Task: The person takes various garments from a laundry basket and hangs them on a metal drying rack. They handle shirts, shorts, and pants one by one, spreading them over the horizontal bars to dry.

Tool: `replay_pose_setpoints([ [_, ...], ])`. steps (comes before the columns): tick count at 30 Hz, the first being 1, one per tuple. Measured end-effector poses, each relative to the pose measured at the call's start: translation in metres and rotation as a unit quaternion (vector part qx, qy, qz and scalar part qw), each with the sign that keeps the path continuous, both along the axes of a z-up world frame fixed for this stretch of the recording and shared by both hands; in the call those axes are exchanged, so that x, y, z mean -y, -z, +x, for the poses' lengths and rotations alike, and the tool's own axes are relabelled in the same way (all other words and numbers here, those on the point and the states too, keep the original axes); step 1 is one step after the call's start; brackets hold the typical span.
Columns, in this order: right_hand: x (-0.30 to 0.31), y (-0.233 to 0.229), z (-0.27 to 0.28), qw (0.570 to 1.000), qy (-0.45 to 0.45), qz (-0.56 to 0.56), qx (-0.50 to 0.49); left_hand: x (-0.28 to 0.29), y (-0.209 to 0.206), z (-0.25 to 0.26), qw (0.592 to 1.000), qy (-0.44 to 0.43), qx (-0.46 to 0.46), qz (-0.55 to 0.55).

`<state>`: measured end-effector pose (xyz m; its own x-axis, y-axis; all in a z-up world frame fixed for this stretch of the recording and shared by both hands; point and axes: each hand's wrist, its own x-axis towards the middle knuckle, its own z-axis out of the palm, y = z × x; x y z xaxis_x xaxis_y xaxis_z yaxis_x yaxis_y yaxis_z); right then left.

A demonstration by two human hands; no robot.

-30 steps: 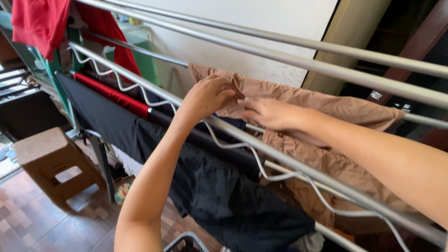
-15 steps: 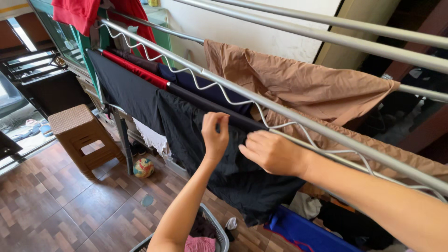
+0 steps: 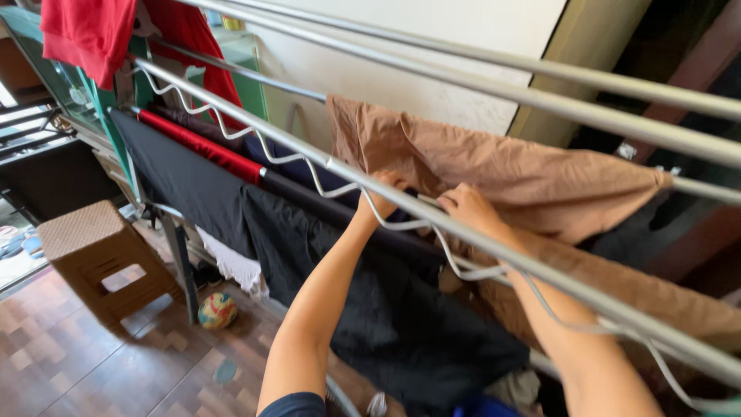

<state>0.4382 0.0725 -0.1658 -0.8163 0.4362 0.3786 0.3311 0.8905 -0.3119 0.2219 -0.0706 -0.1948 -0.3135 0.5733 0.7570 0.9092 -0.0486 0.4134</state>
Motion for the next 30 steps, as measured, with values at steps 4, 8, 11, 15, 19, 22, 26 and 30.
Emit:
replay_pose_setpoints([
  [4,-0.078,0.052,-0.095,0.98,0.04,-0.193,0.029,-0.063,0.015,-0.07,0.987,-0.044,0.063,-0.141],
  [8,-0.131,0.087,-0.145,0.977,-0.031,-0.203,0.05,-0.105,0.042,-0.119,0.956,-0.118,-0.265,0.035],
  [11,-0.12,0.083,-0.139,0.979,0.024,-0.153,0.129,-0.117,0.028,-0.15,0.959,0.085,-0.01,-0.269],
  [15,-0.063,0.026,-0.08,0.99,0.032,-0.114,0.081,-0.071,-0.016,-0.203,0.858,0.199,0.316,-0.354],
  [19,-0.004,-0.044,-0.02,0.99,0.116,-0.021,-0.081,0.001,-0.047,-0.218,0.947,-0.094,0.257,-0.165],
  [22,0.012,-0.08,0.016,0.965,0.109,0.088,-0.22,0.005,-0.058,-0.212,0.917,0.046,0.394,0.048],
  [26,-0.007,-0.095,0.044,0.919,0.137,0.299,-0.218,-0.012,-0.055,-0.224,0.834,0.201,0.504,0.098],
  [30,-0.032,-0.071,0.051,0.932,0.137,0.278,-0.188,-0.035,-0.037,-0.273,0.797,0.214,0.531,0.193],
])
